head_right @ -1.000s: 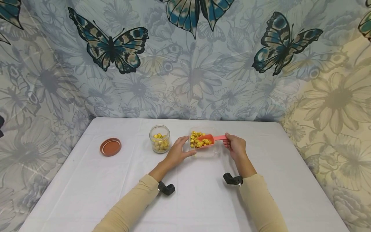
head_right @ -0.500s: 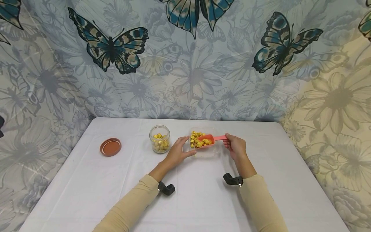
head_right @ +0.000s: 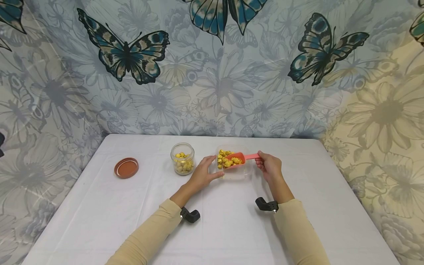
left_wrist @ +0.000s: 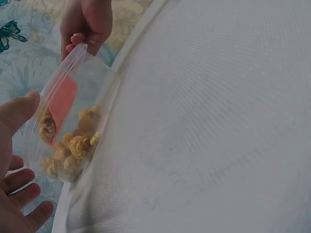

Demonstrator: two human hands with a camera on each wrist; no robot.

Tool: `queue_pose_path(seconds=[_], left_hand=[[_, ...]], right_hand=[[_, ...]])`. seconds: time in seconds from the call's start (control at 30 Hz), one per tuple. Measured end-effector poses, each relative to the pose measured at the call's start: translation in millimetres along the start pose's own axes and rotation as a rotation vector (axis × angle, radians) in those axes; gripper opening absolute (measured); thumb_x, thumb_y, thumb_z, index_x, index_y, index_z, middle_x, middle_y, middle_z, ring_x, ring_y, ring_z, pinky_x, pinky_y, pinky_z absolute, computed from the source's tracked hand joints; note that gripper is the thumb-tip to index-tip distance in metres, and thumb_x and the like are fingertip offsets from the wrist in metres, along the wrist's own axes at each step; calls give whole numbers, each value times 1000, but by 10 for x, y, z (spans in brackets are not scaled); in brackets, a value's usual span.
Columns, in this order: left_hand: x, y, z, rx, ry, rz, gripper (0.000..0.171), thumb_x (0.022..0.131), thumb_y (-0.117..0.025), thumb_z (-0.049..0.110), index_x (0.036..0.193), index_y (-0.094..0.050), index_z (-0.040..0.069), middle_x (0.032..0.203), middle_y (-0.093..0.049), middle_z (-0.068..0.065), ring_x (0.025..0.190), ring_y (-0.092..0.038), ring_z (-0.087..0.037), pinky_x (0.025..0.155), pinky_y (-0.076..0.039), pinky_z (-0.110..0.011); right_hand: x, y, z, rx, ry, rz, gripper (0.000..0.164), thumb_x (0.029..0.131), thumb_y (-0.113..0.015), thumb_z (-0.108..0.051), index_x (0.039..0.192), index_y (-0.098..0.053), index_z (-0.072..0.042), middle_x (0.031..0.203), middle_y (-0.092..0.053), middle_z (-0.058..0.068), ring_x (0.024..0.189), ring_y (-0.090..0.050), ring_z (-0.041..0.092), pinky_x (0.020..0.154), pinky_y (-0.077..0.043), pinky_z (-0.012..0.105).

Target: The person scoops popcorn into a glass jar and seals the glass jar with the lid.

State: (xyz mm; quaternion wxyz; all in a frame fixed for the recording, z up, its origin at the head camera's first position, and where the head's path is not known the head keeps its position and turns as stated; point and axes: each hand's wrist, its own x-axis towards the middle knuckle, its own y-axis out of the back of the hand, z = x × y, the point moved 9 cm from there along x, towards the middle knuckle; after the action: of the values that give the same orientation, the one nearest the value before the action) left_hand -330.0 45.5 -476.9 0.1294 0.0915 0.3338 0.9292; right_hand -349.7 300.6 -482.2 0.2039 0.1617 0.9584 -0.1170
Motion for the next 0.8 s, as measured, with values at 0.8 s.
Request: queue_pose_path(seconds=[0.8], left_hand=[[-7,25,19,12,8,-1,75,87,-71,42,148,-41,11,151,-43,-11,140,-41,-29,114,-38,-45]], right_hand=[[-77,-71,-82,82,20,-56,24,96,-61,-17,75,-70,-11,60,-65,-2,52,-55,5,48,-48,15]])
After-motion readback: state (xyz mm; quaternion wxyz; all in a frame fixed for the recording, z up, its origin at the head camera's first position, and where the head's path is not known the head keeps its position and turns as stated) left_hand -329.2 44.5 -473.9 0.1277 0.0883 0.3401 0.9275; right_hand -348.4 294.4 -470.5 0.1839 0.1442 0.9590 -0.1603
